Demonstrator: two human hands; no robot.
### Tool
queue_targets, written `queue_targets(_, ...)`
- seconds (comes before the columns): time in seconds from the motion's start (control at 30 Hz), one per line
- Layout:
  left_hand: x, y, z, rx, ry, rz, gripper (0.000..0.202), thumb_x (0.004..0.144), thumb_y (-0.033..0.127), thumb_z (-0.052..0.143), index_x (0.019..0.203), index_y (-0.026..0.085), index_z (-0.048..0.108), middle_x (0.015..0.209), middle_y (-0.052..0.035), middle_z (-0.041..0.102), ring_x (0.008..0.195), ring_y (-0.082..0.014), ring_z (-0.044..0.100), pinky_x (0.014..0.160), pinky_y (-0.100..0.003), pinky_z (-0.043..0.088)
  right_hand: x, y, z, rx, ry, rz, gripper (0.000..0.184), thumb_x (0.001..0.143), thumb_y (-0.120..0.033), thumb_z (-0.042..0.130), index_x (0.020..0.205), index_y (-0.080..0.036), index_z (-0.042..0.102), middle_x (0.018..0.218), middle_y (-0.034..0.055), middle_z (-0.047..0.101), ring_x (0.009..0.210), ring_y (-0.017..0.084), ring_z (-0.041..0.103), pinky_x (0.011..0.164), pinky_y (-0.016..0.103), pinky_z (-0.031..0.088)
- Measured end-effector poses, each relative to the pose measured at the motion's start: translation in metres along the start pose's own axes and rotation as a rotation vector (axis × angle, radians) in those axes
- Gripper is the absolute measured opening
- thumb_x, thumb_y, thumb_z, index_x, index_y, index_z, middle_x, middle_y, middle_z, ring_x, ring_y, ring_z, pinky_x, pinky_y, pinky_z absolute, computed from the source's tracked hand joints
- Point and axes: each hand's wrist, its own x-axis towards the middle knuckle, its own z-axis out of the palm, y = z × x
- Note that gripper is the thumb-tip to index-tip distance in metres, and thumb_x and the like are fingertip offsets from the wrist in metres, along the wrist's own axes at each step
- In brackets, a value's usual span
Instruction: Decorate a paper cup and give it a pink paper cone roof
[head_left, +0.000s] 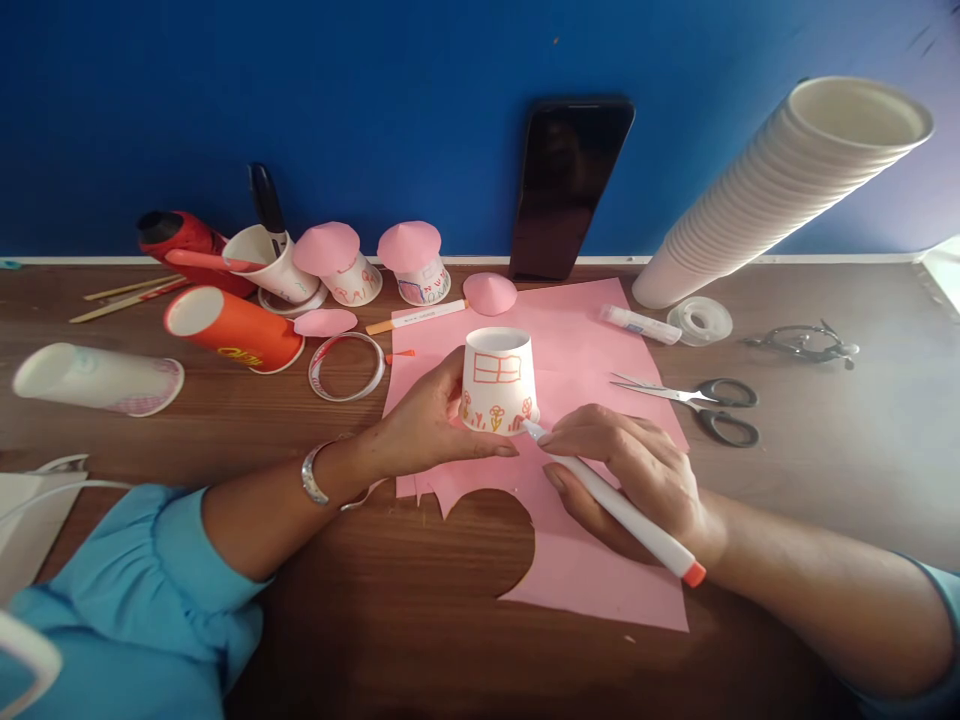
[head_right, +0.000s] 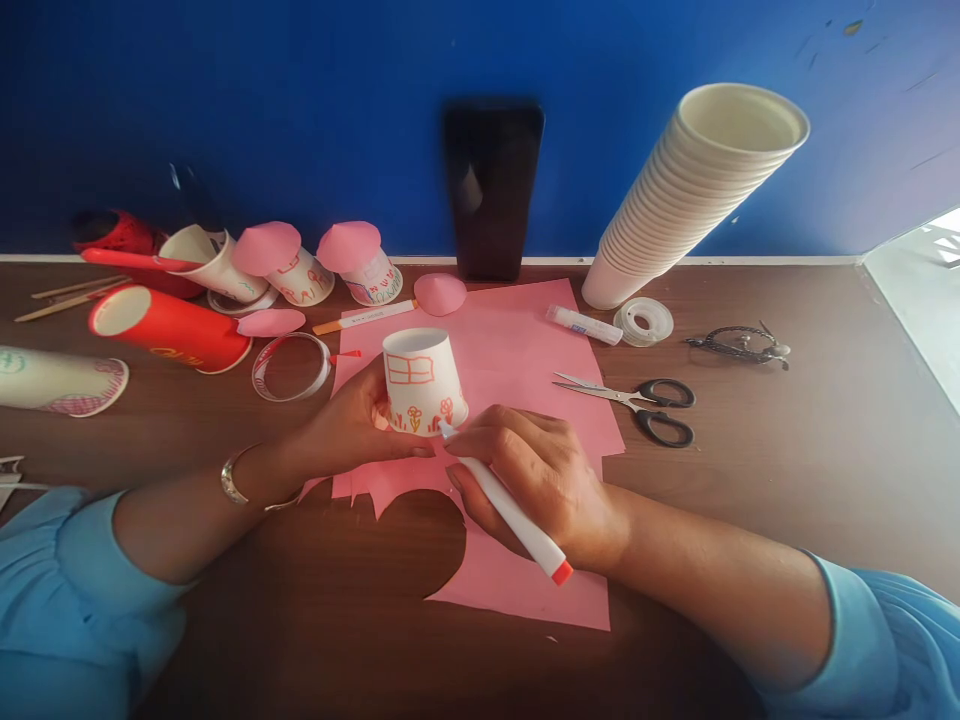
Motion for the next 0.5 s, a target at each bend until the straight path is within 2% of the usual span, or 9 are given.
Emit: queue_targets(0.5,-0.0002,0.0002,-0.0007,0.024,-0.003,-0.001,0.073,0.066,0.035,0.095,0.126,0.023,0.055,0.124,-0.0098,0.072,0.12,-0.0331,0.068,0.095,-0.048,0.059,-0.0011,-0.0015,0.0021,0.031,0.009,-0.003,0.016,0.093,-0.01,0.06,0.107,-0.017,0.059,0.076,0.0032,0.068,0.066,0.018,0.068,0.055,0.03,0.056)
